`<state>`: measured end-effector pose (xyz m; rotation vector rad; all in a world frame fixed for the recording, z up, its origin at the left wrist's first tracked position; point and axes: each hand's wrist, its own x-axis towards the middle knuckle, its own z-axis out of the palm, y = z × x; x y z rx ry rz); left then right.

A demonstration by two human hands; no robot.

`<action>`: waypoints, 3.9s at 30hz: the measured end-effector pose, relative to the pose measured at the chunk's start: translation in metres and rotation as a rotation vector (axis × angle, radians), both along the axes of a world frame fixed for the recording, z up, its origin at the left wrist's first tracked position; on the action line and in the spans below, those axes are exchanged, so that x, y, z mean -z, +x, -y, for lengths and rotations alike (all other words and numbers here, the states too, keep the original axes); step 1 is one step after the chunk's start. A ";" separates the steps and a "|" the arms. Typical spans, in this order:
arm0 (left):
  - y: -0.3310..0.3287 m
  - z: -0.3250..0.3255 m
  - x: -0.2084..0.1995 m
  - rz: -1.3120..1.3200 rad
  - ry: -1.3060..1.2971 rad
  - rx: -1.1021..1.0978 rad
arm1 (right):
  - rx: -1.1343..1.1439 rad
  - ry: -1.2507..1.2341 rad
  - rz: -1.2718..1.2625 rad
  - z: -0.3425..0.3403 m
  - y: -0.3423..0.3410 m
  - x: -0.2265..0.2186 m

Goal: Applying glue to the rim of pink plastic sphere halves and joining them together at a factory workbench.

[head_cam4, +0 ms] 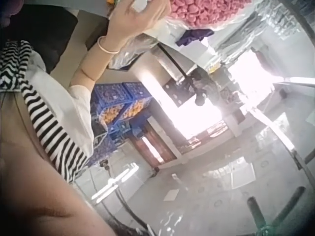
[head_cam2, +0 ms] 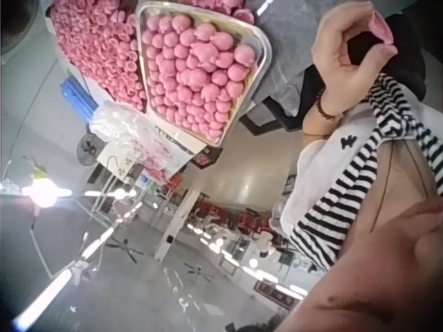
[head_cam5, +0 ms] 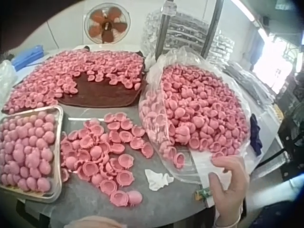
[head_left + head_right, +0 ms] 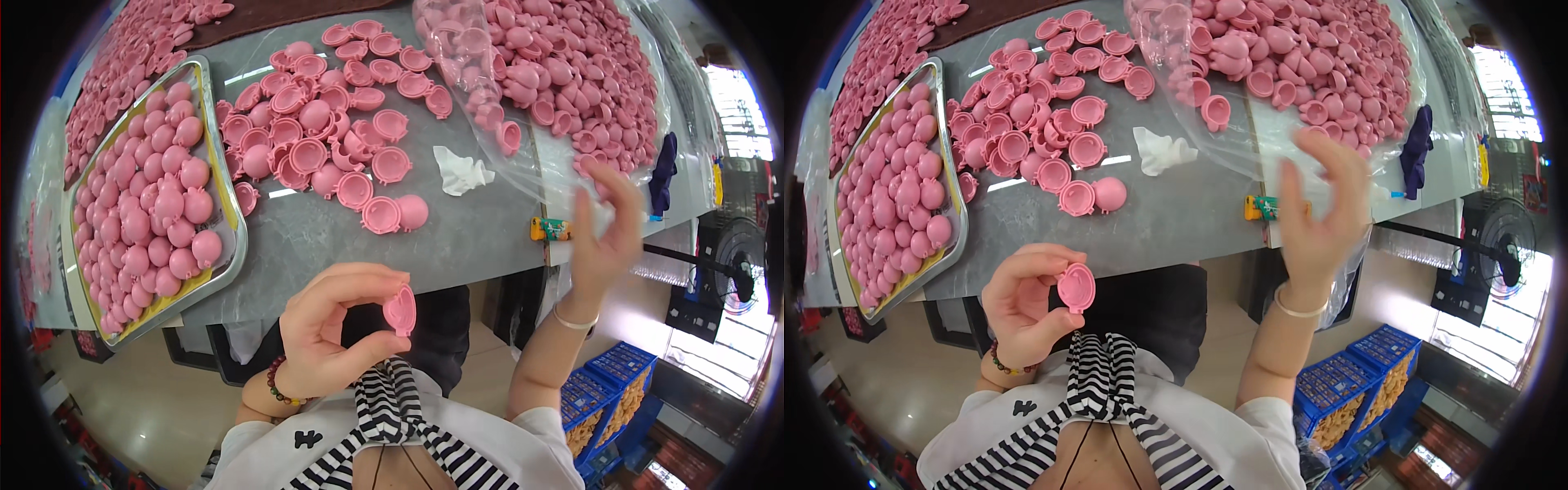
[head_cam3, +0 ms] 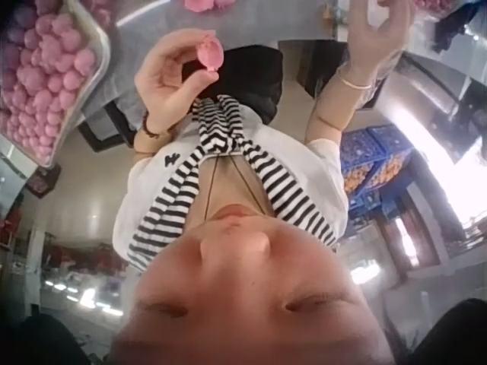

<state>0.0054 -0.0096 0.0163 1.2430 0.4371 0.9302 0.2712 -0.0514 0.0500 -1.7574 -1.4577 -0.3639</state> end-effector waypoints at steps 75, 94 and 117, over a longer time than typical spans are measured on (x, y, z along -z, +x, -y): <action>0.013 -0.003 0.006 -0.037 0.176 0.197 | -0.661 -0.180 -0.505 0.030 -0.101 0.008; -0.011 -0.003 -0.005 0.316 -0.691 0.364 | 0.475 0.174 -0.429 0.046 0.085 0.053; -0.009 -0.005 0.002 0.230 -0.428 0.160 | -0.348 -0.265 -0.714 0.000 -0.070 0.024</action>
